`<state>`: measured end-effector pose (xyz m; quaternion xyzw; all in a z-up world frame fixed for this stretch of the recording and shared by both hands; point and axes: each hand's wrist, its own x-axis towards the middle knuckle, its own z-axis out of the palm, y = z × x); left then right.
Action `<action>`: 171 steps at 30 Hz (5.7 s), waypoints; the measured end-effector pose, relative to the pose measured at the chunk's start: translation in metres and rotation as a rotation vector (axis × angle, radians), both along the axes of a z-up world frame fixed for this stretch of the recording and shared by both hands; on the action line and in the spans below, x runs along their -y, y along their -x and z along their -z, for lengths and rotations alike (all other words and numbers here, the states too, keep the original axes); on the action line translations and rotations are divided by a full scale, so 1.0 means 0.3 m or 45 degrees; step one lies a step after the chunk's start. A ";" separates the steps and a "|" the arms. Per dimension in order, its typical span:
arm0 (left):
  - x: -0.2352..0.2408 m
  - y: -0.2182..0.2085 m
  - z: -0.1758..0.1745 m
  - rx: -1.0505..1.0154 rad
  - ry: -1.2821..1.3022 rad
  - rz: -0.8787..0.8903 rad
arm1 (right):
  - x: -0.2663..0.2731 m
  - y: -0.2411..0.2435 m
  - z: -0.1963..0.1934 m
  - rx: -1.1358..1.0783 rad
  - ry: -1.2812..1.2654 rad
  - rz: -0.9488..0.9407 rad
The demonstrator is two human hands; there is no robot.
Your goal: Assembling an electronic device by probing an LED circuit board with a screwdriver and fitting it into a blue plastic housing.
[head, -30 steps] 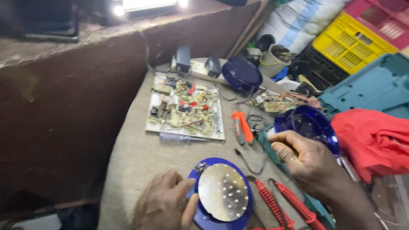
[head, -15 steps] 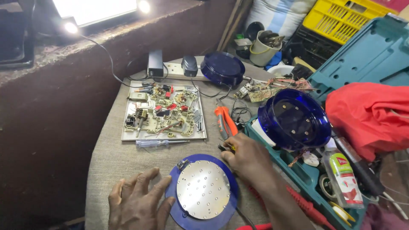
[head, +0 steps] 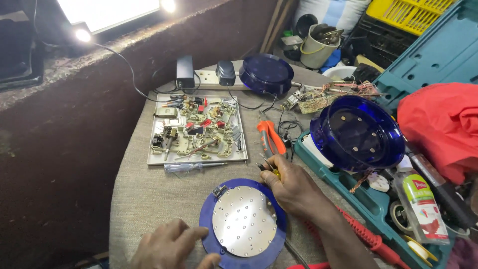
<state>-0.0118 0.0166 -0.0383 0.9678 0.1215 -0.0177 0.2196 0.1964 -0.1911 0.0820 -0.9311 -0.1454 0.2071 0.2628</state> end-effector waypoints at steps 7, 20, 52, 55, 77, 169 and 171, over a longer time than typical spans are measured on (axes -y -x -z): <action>0.048 -0.018 0.054 0.259 0.021 -0.040 | -0.006 -0.002 0.011 -0.031 0.012 0.072; 0.025 -0.040 -0.221 -0.185 0.362 -0.409 | 0.035 0.048 -0.064 -0.386 -0.677 0.169; -0.121 -0.313 -0.212 0.168 1.889 -0.226 | 0.048 0.002 0.031 -0.293 -0.707 -0.102; -0.124 -0.306 -0.207 0.161 1.786 -0.164 | 0.052 -0.002 0.065 -0.253 -0.670 -0.137; -0.109 -0.288 -0.239 0.225 1.913 -0.191 | 0.004 0.033 0.075 -0.268 -0.917 0.049; -0.132 -0.282 -0.194 0.495 1.921 -0.100 | -0.002 0.083 -0.003 0.088 -1.006 0.052; -0.130 -0.279 -0.195 0.498 1.969 -0.088 | 0.000 0.082 0.000 0.103 -1.006 -0.027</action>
